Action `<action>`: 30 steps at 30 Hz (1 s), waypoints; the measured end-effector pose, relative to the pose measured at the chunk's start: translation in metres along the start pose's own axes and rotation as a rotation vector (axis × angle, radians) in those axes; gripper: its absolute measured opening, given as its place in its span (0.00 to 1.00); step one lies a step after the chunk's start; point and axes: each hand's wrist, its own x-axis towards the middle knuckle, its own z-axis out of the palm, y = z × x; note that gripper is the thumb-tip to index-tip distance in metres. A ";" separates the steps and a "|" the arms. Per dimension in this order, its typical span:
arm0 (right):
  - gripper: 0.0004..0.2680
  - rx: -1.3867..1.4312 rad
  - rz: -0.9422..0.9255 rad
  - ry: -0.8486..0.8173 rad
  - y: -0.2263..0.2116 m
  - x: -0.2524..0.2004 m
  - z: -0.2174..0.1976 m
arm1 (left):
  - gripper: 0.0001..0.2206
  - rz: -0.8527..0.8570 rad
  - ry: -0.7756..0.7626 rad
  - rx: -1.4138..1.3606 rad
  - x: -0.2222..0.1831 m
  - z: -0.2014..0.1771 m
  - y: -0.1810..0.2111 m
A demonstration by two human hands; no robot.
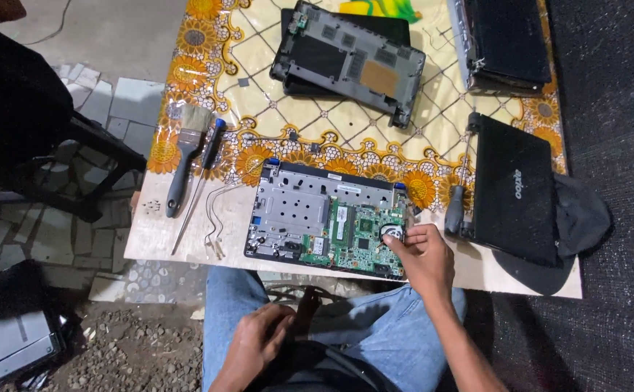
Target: Disassembling a laptop by removing screws and prying off the back cover to access the motherboard.
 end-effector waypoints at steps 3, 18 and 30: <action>0.10 0.127 -0.138 0.100 0.003 -0.015 0.002 | 0.10 0.011 0.023 -0.048 -0.002 0.005 -0.004; 0.14 0.549 -0.342 -0.360 -0.011 -0.007 0.024 | 0.09 0.336 0.180 -0.045 0.036 0.005 0.088; 0.08 0.623 -0.058 0.094 0.038 -0.022 0.000 | 0.09 0.713 -0.070 0.716 0.194 0.065 0.107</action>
